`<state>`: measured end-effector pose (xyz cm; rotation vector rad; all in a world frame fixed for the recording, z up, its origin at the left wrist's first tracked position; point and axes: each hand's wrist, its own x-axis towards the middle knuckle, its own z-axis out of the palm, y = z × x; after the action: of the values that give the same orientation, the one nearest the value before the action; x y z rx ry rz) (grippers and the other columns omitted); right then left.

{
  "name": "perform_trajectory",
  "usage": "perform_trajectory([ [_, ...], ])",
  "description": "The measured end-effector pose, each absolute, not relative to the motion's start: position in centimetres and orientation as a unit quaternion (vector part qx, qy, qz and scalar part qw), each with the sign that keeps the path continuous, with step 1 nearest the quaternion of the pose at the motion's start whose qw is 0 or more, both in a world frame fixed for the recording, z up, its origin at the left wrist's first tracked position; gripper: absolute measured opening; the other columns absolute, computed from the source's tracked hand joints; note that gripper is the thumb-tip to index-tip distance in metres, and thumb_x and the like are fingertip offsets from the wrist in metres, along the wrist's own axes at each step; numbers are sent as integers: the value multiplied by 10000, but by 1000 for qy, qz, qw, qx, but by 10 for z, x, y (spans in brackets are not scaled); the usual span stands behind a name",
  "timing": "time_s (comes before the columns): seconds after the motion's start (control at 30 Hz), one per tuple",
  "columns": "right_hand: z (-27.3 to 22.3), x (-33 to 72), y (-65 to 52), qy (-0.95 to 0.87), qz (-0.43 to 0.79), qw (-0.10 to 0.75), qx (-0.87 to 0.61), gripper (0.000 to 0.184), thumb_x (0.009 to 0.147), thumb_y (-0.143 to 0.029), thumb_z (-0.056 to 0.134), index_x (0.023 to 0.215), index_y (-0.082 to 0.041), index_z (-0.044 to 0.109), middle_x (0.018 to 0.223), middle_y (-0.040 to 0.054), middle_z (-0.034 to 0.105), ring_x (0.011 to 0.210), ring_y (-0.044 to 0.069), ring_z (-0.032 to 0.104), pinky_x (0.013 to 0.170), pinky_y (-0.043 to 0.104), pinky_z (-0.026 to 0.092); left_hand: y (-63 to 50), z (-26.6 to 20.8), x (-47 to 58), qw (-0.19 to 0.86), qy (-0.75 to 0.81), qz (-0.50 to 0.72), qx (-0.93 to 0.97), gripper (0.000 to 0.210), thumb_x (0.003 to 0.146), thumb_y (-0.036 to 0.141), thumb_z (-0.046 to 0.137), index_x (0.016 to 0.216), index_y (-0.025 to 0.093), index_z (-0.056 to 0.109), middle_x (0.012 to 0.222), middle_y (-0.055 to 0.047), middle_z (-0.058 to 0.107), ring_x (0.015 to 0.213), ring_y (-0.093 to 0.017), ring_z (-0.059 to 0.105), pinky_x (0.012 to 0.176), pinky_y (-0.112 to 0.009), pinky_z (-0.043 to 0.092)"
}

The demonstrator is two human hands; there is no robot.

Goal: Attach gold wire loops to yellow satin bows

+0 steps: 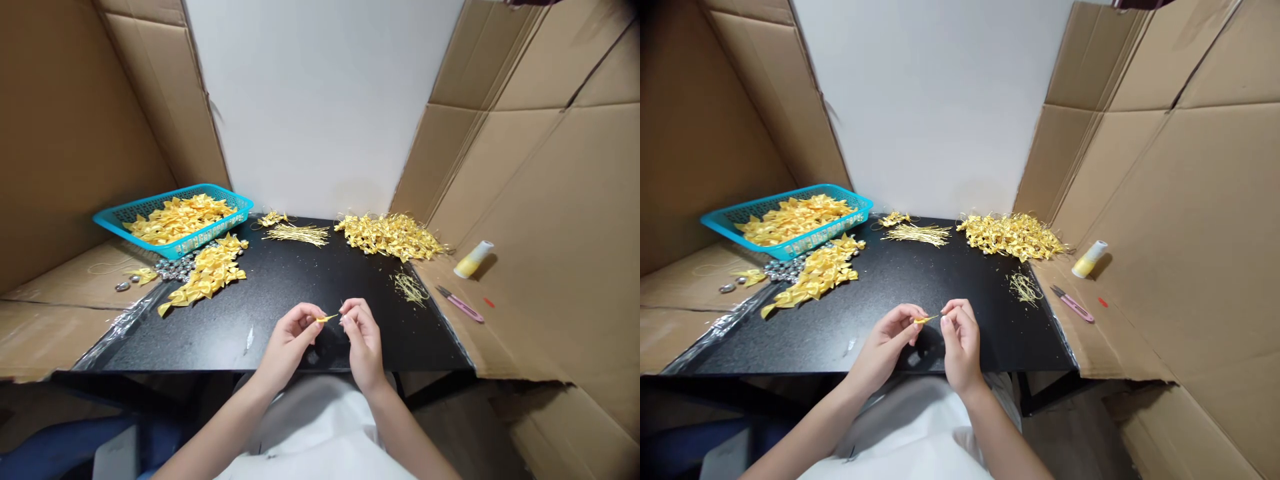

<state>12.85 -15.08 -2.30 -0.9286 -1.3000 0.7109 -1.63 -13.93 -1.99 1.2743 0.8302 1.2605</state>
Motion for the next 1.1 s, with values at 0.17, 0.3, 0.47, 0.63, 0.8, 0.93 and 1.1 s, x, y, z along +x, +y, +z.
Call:
perform_trajectory([
  [0.17, -25, 128, -150, -568, 318, 641, -407, 275, 912, -262, 474, 647, -194, 444, 864, 27, 495, 820, 161, 477, 716, 278, 357, -144, -15, -15, 513, 319, 565, 562, 101, 785, 202, 665, 701, 172, 616, 933, -45, 591, 872, -152, 554, 744, -231, 448],
  [0.3, -25, 128, -150, -567, 322, 645, -398, 277, 914, -266, 466, 648, -196, 439, 851, 24, 496, 822, 162, 479, 728, 281, 361, -149, -15, -14, 489, 323, 564, 581, 121, 756, 117, 642, 651, 177, 637, 971, -58, 602, 889, -162, 566, 748, -243, 445],
  [0.47, -24, 128, -152, -574, 336, 639, -386, 286, 919, -273, 468, 646, -197, 432, 820, 21, 502, 777, 156, 479, 710, 283, 368, -153, -15, -12, 434, 352, 603, 570, 174, 687, 53, 642, 583, 190, 671, 953, -47, 554, 946, -176, 528, 831, -260, 432],
  [0.63, -22, 127, -154, -596, 361, 616, -367, 298, 925, -302, 472, 648, -198, 439, 753, 10, 507, 709, 147, 482, 670, 279, 378, -154, -12, -11, 461, 381, 600, 531, 154, 648, 73, 660, 566, 193, 711, 744, -5, 483, 672, -114, 480, 603, -211, 402],
  [0.8, -24, 129, -153, -608, 369, 607, -356, 303, 928, -320, 469, 653, -192, 464, 747, 12, 522, 702, 144, 492, 656, 273, 382, -151, -14, -13, 530, 364, 578, 503, 64, 646, 132, 731, 630, 194, 742, 702, -10, 579, 646, -109, 517, 572, -198, 420],
  [0.93, -26, 129, -153, -611, 374, 605, -348, 290, 928, -313, 476, 666, -189, 490, 740, 10, 529, 702, 143, 498, 665, 274, 390, -149, -15, -15, 585, 335, 565, 477, 58, 681, 214, 749, 734, 191, 748, 835, -27, 638, 731, -140, 593, 627, -223, 505],
  [1.1, -24, 128, -154, -615, 371, 604, -347, 307, 930, -326, 471, 654, -192, 463, 722, 9, 529, 682, 142, 494, 656, 279, 392, -145, -16, -16, 628, 349, 558, 416, 163, 668, 263, 784, 720, 148, 682, 769, -15, 652, 682, -120, 610, 654, -223, 533],
])
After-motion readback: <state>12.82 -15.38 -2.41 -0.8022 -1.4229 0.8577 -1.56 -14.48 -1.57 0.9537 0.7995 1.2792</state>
